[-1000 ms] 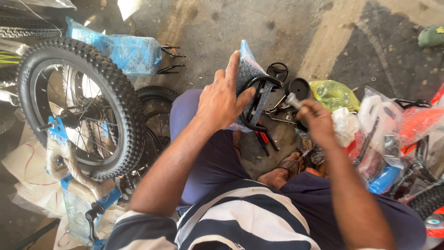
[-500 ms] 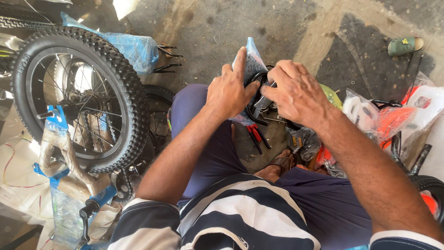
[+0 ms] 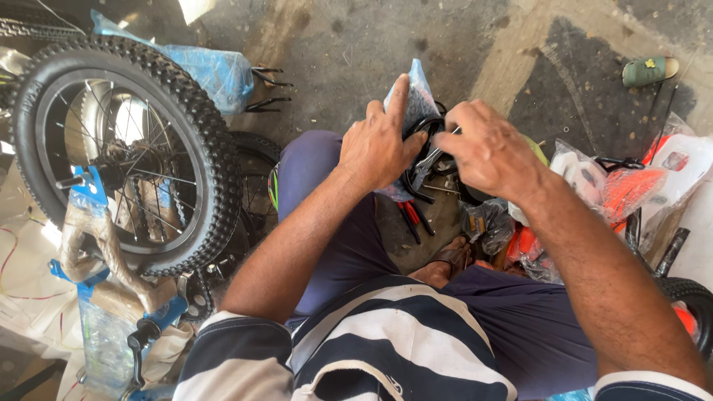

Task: The person sits on the floor and assembles a black metal bicycle rack onto a rectangular object wrapped in bubble wrap. They use a wrench to tighten bolts securing the rack to the wrapped item, adjusting the position of the rack and the tool throughout the process.

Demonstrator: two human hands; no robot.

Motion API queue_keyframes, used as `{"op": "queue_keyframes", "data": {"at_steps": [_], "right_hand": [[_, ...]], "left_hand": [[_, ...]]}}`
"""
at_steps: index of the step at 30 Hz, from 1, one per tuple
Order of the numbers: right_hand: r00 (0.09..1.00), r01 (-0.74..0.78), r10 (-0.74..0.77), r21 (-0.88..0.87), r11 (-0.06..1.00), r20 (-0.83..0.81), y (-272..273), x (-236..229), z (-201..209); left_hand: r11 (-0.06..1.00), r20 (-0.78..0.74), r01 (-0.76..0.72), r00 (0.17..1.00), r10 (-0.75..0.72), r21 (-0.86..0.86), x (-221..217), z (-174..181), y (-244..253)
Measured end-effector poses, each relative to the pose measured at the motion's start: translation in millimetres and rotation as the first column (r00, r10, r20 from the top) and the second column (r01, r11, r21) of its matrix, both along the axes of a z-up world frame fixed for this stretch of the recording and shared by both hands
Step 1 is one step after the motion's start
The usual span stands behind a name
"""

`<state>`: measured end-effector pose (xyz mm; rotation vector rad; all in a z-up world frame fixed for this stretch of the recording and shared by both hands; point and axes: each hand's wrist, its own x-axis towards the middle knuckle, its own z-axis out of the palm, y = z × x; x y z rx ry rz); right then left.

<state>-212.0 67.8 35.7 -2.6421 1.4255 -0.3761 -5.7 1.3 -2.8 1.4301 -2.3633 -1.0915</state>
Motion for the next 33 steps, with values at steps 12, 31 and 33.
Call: {"op": "queue_keyframes", "data": {"at_steps": [12,31,33], "right_hand": [[0.791,0.486,-0.612,0.613,0.623,-0.005,46.8,0.7,-64.0],[-0.285,0.135,-0.778,0.827,0.545,0.559,78.4,6.5,-101.6],[-0.244,0.119,-0.796,0.831,0.543,0.554,84.3,6.6,-104.7]], "left_hand": [[0.999,-0.039,-0.034,0.999,0.035,0.025,12.2,5.8,-3.3],[0.998,0.018,-0.004,1.0,0.006,-0.069,21.8,-14.8,-1.5],[0.999,0.037,0.008,0.999,-0.006,-0.039,22.4,-18.3,-6.0]]}}
